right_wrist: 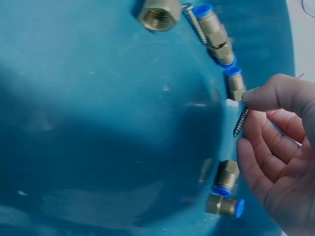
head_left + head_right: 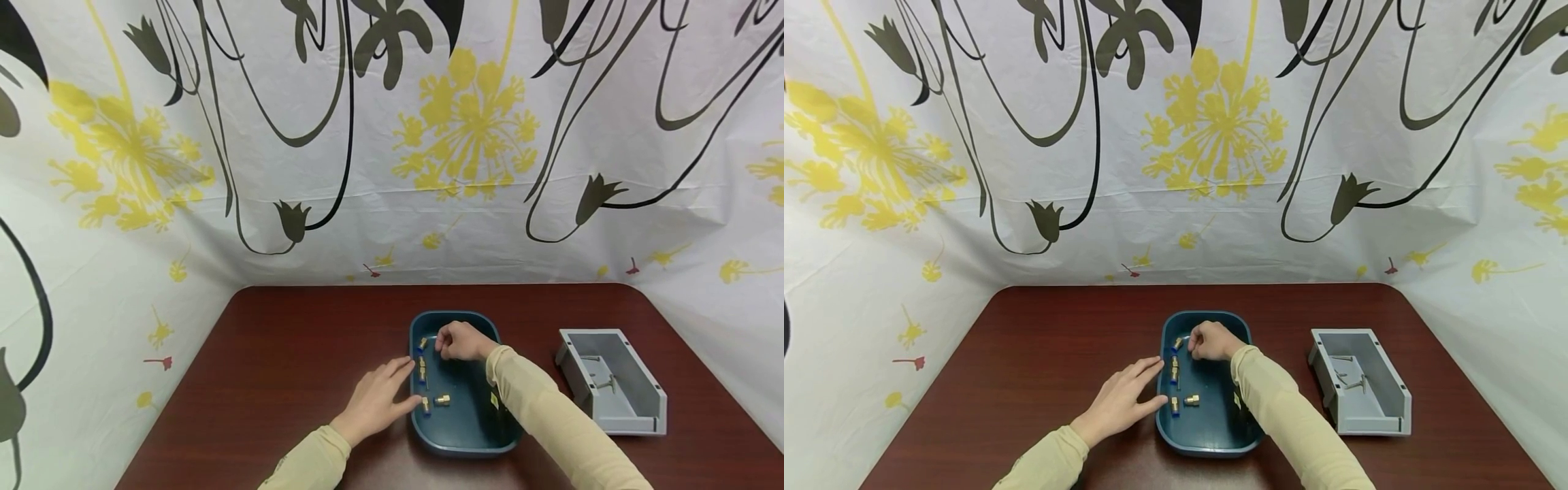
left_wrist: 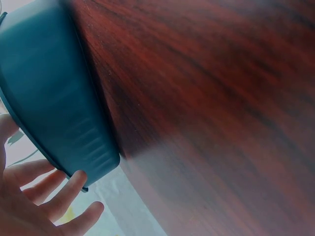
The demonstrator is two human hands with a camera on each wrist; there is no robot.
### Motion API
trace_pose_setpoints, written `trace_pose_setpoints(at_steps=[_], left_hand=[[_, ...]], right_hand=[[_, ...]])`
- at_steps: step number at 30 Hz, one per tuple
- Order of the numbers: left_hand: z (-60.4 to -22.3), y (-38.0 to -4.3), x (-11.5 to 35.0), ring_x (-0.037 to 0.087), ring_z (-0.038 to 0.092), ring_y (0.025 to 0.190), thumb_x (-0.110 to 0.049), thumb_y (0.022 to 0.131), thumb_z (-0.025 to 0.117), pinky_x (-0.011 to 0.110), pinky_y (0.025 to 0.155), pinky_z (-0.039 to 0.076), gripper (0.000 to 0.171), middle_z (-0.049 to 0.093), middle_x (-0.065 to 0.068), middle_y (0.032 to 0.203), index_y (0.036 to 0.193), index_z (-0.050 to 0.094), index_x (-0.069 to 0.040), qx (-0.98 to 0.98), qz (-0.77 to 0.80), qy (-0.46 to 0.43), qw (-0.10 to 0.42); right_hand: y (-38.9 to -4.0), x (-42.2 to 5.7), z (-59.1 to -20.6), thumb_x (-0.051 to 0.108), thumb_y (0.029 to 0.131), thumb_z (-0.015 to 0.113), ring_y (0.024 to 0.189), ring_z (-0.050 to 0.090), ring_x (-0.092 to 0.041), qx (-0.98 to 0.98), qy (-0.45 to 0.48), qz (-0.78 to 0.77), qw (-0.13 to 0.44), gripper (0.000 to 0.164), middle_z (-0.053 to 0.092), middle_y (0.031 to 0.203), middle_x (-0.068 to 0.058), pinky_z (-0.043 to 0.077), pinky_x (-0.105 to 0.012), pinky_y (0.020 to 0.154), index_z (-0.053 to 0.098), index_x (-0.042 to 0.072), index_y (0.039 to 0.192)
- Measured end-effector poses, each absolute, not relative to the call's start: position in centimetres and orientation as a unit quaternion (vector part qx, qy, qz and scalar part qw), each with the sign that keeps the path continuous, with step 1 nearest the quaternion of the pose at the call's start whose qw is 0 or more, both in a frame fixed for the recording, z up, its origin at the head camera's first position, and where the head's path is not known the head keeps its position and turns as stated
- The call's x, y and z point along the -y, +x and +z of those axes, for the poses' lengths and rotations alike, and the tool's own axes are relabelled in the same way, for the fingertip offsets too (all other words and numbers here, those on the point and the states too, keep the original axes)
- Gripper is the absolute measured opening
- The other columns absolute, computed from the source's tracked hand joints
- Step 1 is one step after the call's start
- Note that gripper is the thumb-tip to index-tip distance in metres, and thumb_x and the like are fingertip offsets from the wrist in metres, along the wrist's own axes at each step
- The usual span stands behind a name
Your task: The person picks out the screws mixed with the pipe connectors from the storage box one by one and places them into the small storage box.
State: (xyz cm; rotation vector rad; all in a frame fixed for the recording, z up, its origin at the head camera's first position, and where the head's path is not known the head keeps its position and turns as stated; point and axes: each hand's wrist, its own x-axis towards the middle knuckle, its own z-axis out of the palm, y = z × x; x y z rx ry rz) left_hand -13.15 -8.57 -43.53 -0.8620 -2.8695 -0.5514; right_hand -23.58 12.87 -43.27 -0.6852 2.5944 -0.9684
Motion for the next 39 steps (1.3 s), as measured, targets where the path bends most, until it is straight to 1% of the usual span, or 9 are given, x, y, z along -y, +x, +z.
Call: trace_pose_setpoints(at_steps=[11, 15, 18, 20, 28, 34, 39], left_hand=[[-43.5, -13.1, 8.5, 0.020, 0.046, 0.110, -0.047, 0.085, 0.051, 0.040, 0.083, 0.041, 0.060, 0.042, 0.005, 0.130, 0.130, 0.045, -0.007, 0.941, -0.183, -0.281, 0.043], [-43.5, -13.1, 8.5, 0.020, 0.046, 0.109, -0.047, 0.085, 0.051, 0.040, 0.082, 0.041, 0.060, 0.042, 0.005, 0.129, 0.130, 0.045, -0.008, 0.941, -0.181, -0.282, 0.045], [-43.6, -13.1, 8.5, 0.020, 0.046, 0.109, -0.047, 0.085, 0.051, 0.040, 0.082, 0.041, 0.060, 0.042, 0.005, 0.129, 0.130, 0.045, -0.008, 0.942, -0.179, -0.281, 0.046], [-43.6, -13.1, 8.5, 0.020, 0.046, 0.109, -0.047, 0.084, 0.052, 0.040, 0.083, 0.041, 0.060, 0.042, 0.005, 0.129, 0.130, 0.045, -0.008, 0.942, -0.179, -0.280, 0.047], [-43.6, -13.1, 8.4, 0.020, 0.046, 0.110, -0.047, 0.084, 0.052, 0.040, 0.083, 0.041, 0.060, 0.043, 0.005, 0.129, 0.129, 0.045, -0.008, 0.942, -0.178, -0.280, 0.051], [-43.7, -13.1, 8.4, 0.020, 0.045, 0.111, -0.046, 0.084, 0.053, 0.040, 0.083, 0.041, 0.060, 0.042, 0.005, 0.129, 0.130, 0.045, -0.008, 0.942, -0.178, -0.279, 0.054], [-43.6, -13.1, 8.4, 0.020, 0.046, 0.110, -0.046, 0.084, 0.052, 0.041, 0.083, 0.041, 0.060, 0.042, 0.005, 0.129, 0.130, 0.045, -0.007, 0.942, -0.176, -0.280, 0.057]], right_hand=[[-23.7, -13.2, -41.5, -0.003, 0.076, 0.056, 0.056, 0.049, -0.014, -0.886, -0.291, -0.335, 0.135, 0.007, 0.056, 0.068, 0.001, 0.042, -0.029, 0.054, 0.060, 0.000, 0.082], [-23.7, -13.3, -40.5, -0.002, 0.076, 0.057, 0.057, 0.049, -0.014, -0.884, -0.303, -0.332, 0.127, 0.008, 0.056, 0.069, 0.002, 0.043, -0.029, 0.055, 0.060, 0.004, 0.079], [-23.7, -13.3, -39.8, -0.002, 0.075, 0.057, 0.058, 0.049, -0.014, -0.887, -0.303, -0.327, 0.120, 0.009, 0.055, 0.068, 0.002, 0.043, -0.028, 0.055, 0.060, 0.007, 0.078], [-23.6, -13.4, -39.4, -0.002, 0.075, 0.058, 0.057, 0.049, -0.014, -0.888, -0.301, -0.327, 0.118, 0.009, 0.055, 0.068, 0.001, 0.043, -0.028, 0.055, 0.060, 0.007, 0.078], [-23.7, -14.7, -38.0, -0.002, 0.076, 0.058, 0.058, 0.051, -0.015, -0.890, -0.301, -0.322, 0.120, 0.006, 0.056, 0.068, -0.001, 0.043, -0.029, 0.054, 0.060, 0.001, 0.081], [-23.8, -16.1, -37.1, -0.001, 0.076, 0.058, 0.061, 0.051, -0.014, -0.900, -0.291, -0.307, 0.109, 0.008, 0.056, 0.069, 0.001, 0.043, -0.029, 0.056, 0.060, 0.006, 0.079], [-23.9, -17.4, -36.6, 0.000, 0.077, 0.057, 0.062, 0.051, -0.014, -0.906, -0.284, -0.295, 0.105, 0.009, 0.056, 0.070, 0.001, 0.042, -0.029, 0.057, 0.059, 0.008, 0.079]])
